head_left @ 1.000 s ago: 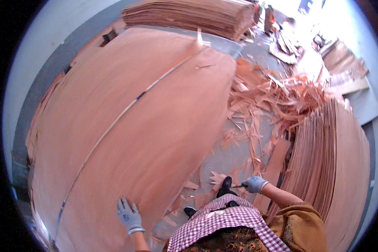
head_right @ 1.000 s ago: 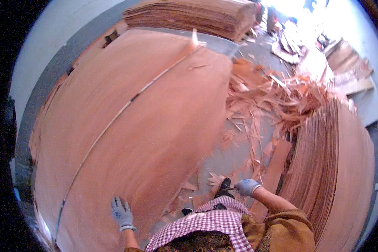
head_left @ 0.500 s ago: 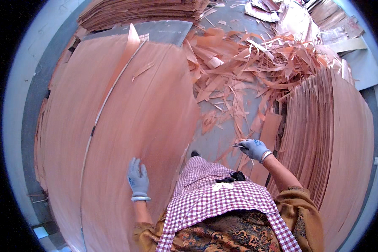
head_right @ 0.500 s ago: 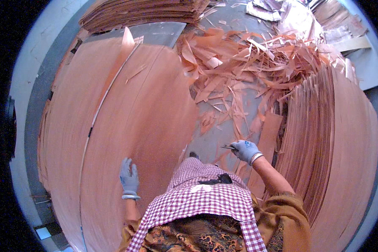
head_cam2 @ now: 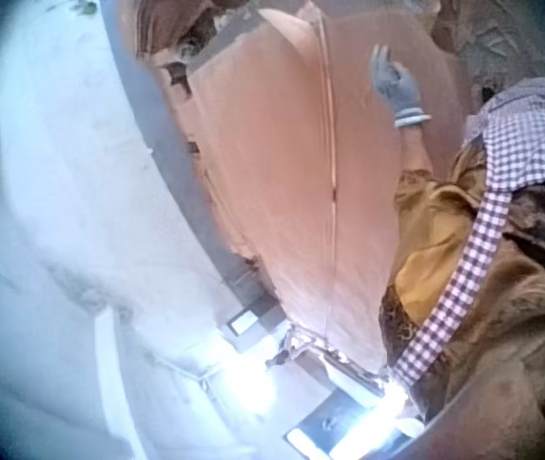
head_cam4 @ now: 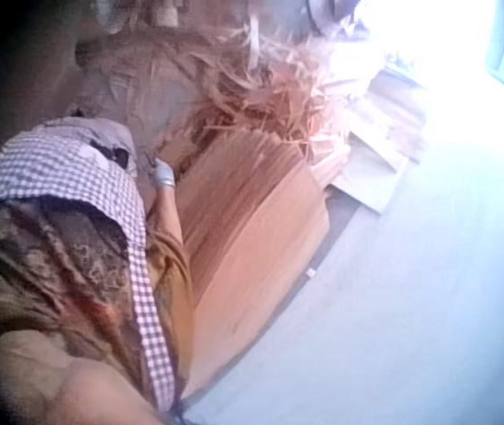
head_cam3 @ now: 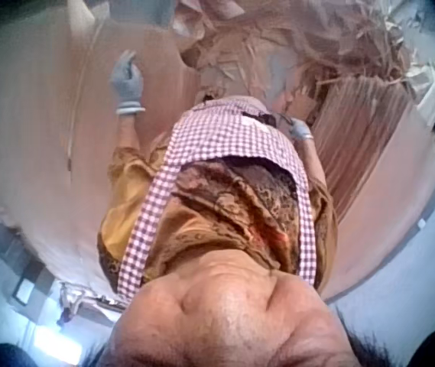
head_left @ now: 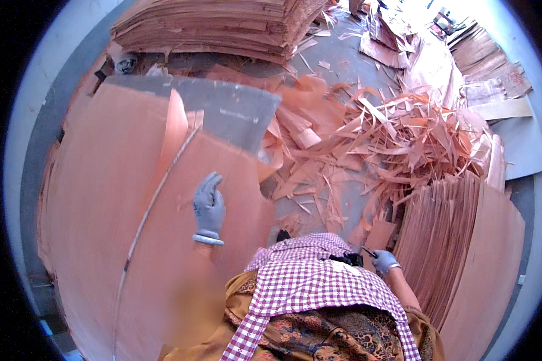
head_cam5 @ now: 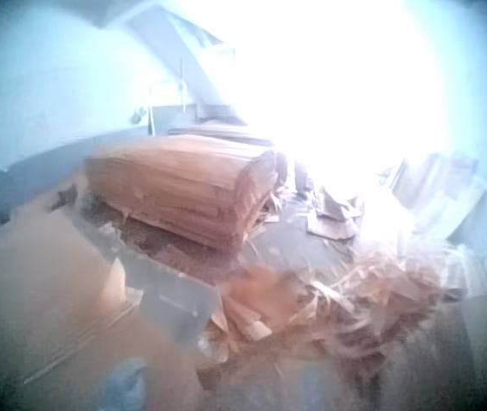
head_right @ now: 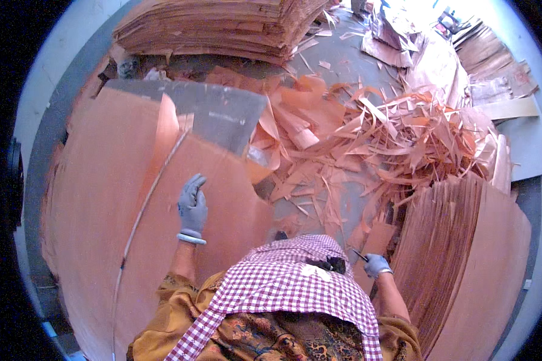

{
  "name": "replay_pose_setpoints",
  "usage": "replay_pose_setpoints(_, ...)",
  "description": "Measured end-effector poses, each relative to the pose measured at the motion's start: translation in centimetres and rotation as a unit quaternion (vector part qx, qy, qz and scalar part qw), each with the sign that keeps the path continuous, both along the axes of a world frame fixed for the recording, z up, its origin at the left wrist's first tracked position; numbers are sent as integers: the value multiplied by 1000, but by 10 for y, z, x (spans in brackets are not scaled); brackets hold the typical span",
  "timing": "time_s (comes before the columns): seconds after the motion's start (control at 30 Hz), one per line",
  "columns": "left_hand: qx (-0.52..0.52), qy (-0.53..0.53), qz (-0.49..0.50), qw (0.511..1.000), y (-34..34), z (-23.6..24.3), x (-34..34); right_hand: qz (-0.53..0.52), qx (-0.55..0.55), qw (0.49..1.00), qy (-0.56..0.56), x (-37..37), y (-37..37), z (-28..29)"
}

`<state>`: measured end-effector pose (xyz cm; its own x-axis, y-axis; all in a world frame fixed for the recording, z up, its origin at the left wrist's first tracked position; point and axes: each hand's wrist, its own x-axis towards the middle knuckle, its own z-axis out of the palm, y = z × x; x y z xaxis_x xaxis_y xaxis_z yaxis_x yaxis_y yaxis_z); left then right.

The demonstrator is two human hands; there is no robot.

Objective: The person cuts strips of wood veneer from a large sheet using a hand tool, measuring lengths and organizing the cut pieces into stacks.

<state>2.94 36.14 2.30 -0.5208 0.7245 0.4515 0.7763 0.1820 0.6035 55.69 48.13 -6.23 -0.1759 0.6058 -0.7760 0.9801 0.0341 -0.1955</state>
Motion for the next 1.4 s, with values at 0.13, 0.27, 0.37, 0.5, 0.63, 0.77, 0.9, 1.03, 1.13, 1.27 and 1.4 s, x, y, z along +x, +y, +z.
replay_pose_setpoints(0.13, -6, -21, 19, 1000, 93, -7, -39, -182, -81, 980, 7, 4, 46, -15)
replay_pose_setpoints(0.27, -84, 113, 125, 982, 185, -24, -53, -116, -106, 988, 1, 64, 133, -82)
replay_pose_setpoints(0.37, -185, 185, 208, 942, 209, -34, -56, -181, -111, 975, 66, 37, 227, -87)
replay_pose_setpoints(0.5, -269, 146, 229, 924, 220, -22, -51, -46, -7, 992, 119, 7, 373, -109)
replay_pose_setpoints(0.63, -288, 120, 249, 917, 215, -26, -55, 144, 140, 955, 216, -130, 499, -100)
replay_pose_setpoints(0.77, -292, 114, 271, 910, 212, -17, -57, 57, -25, 958, 280, -326, 547, -43)
replay_pose_setpoints(0.9, -301, 56, 282, 909, 220, -19, -55, 335, 25, 887, 315, -474, 543, -15)
replay_pose_setpoints(1.03, -300, 59, 293, 906, 224, -14, -51, 466, -48, 842, 269, -576, 515, 32)
replay_pose_setpoints(1.13, -316, 46, 289, 902, 230, -6, -57, 534, -80, 804, 251, -628, 527, 5)
replay_pose_setpoints(1.27, -349, 36, 302, 886, 230, -2, -56, 539, -146, 789, 256, -700, 532, 13)
replay_pose_setpoints(1.4, -318, 4, 333, 888, 238, 4, -61, 369, -341, 841, 198, -797, 525, 23)
